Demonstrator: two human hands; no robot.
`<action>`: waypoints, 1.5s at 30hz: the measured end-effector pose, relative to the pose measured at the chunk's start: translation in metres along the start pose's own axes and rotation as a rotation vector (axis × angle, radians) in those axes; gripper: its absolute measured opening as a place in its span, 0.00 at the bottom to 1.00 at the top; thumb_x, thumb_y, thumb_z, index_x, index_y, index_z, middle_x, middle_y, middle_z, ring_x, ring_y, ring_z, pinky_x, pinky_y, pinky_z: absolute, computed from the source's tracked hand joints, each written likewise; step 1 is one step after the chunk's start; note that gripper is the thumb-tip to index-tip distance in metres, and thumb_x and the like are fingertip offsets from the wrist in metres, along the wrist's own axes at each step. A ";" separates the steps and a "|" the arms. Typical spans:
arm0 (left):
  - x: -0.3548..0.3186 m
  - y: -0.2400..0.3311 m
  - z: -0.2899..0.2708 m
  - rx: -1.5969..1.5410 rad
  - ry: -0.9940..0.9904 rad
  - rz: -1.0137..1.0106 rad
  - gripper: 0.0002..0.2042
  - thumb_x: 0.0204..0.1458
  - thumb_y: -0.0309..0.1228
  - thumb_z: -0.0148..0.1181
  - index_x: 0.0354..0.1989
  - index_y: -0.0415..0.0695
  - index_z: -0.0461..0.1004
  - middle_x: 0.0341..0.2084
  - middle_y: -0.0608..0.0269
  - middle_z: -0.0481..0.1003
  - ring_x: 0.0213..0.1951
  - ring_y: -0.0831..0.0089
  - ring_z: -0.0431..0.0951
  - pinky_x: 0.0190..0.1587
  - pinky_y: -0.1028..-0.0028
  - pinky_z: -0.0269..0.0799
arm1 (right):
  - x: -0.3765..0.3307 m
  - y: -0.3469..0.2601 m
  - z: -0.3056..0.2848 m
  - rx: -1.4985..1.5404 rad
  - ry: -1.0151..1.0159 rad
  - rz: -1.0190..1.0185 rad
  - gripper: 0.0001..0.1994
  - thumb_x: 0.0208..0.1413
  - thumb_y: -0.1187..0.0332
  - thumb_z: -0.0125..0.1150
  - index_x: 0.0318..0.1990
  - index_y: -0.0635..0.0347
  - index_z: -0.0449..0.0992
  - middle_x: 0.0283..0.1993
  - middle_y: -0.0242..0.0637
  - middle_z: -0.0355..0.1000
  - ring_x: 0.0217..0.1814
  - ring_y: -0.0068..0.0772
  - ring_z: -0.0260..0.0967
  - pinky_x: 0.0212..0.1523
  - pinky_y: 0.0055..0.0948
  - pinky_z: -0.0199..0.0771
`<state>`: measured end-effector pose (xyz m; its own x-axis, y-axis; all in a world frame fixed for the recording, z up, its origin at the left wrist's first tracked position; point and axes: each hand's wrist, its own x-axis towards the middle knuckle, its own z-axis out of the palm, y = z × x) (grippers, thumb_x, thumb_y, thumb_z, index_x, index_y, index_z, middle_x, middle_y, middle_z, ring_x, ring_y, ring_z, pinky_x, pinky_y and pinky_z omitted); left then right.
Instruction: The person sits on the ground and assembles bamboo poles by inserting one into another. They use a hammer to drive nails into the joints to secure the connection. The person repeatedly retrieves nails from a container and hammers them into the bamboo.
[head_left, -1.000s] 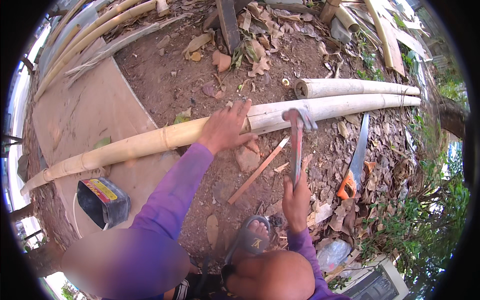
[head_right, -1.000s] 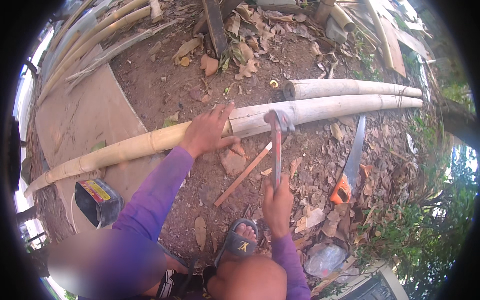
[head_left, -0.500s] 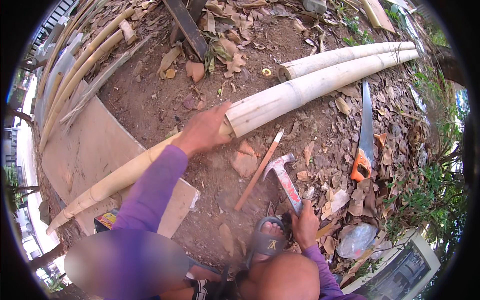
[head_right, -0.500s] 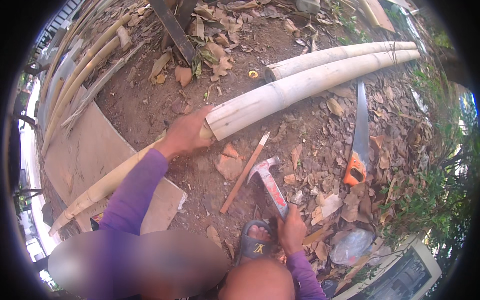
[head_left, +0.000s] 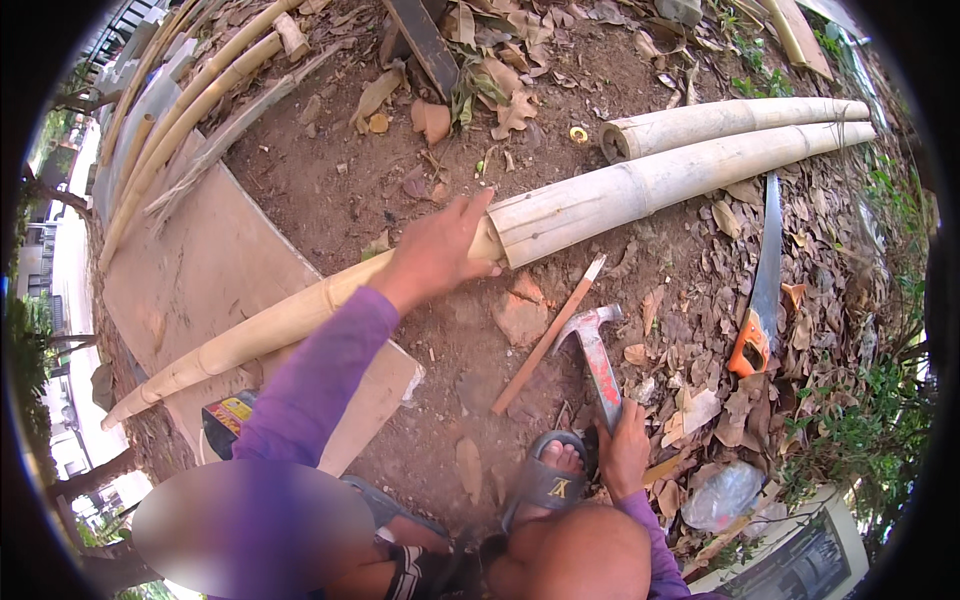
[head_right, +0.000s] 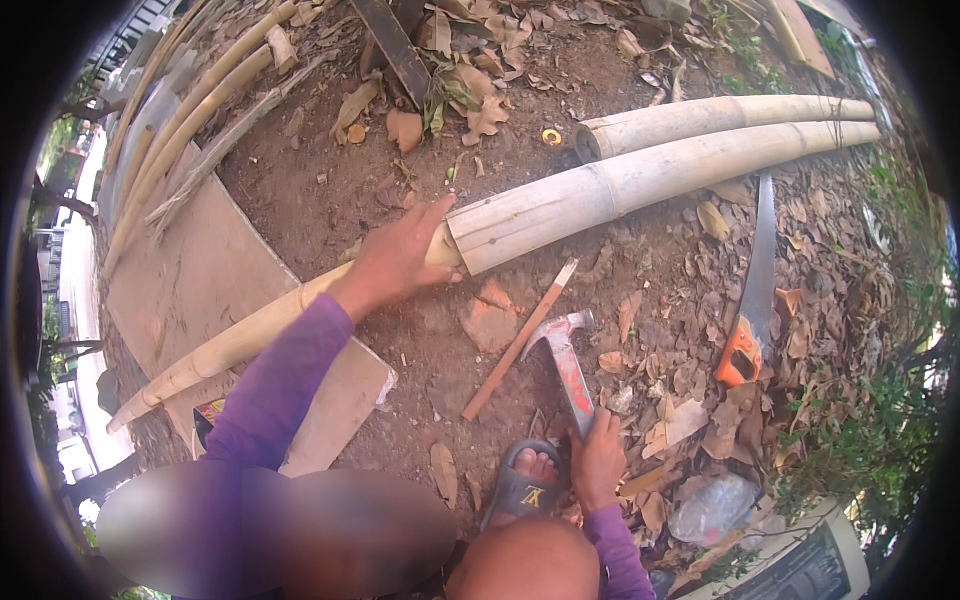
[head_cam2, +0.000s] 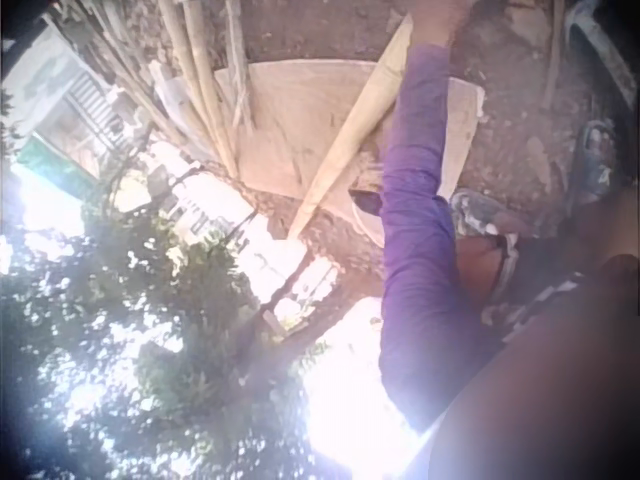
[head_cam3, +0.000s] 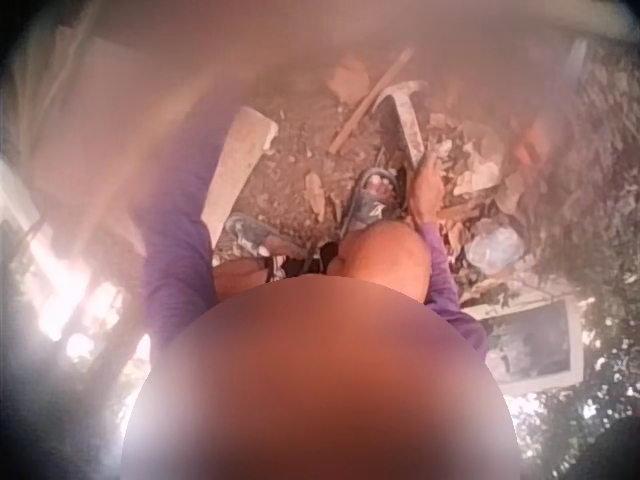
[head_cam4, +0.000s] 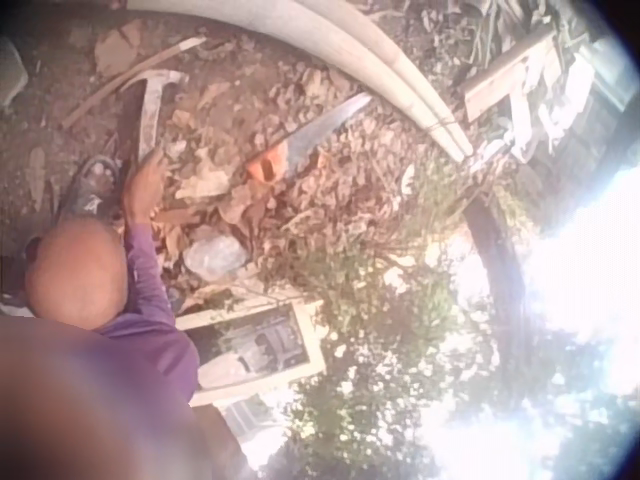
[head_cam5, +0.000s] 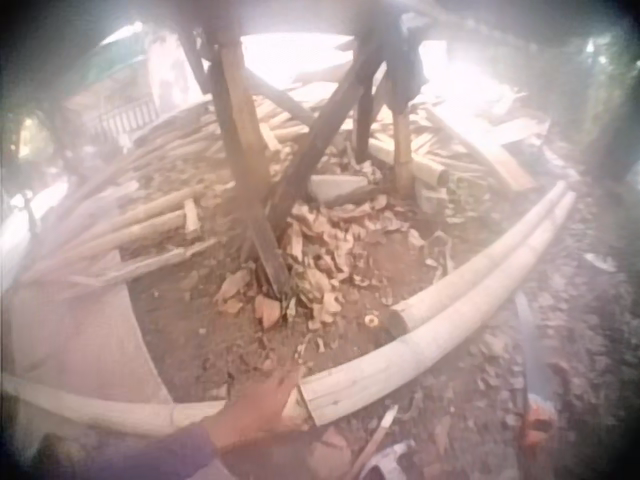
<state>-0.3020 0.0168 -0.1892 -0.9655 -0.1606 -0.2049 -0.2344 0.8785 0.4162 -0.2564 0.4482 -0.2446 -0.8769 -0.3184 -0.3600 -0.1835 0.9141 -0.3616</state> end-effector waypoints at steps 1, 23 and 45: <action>-0.012 0.006 0.010 0.024 0.071 -0.050 0.51 0.49 0.50 0.81 0.78 0.40 0.60 0.61 0.46 0.75 0.60 0.47 0.78 0.64 0.54 0.75 | 0.000 0.001 0.000 -0.001 -0.007 0.003 0.24 0.62 0.61 0.75 0.59 0.57 0.69 0.55 0.51 0.72 0.49 0.67 0.79 0.43 0.59 0.79; -0.018 -0.069 -0.046 -0.112 -0.145 -0.036 0.35 0.44 0.52 0.79 0.56 0.42 0.76 0.42 0.42 0.84 0.45 0.41 0.85 0.46 0.49 0.79 | 0.270 -0.311 -0.072 -0.109 0.109 -0.645 0.21 0.76 0.49 0.54 0.50 0.60 0.80 0.41 0.50 0.82 0.45 0.55 0.83 0.47 0.53 0.78; -0.006 -0.061 -0.011 -0.083 -0.121 -0.190 0.34 0.44 0.49 0.81 0.55 0.46 0.71 0.43 0.54 0.81 0.48 0.52 0.86 0.50 0.56 0.81 | 0.294 -0.302 -0.038 -0.149 -0.030 -0.509 0.16 0.75 0.54 0.54 0.50 0.52 0.84 0.30 0.48 0.81 0.33 0.56 0.82 0.37 0.53 0.79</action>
<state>-0.2832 -0.0408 -0.2035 -0.8837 -0.2597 -0.3894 -0.4238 0.7971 0.4302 -0.4756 0.0882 -0.2088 -0.6478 -0.7360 -0.1965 -0.6453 0.6673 -0.3719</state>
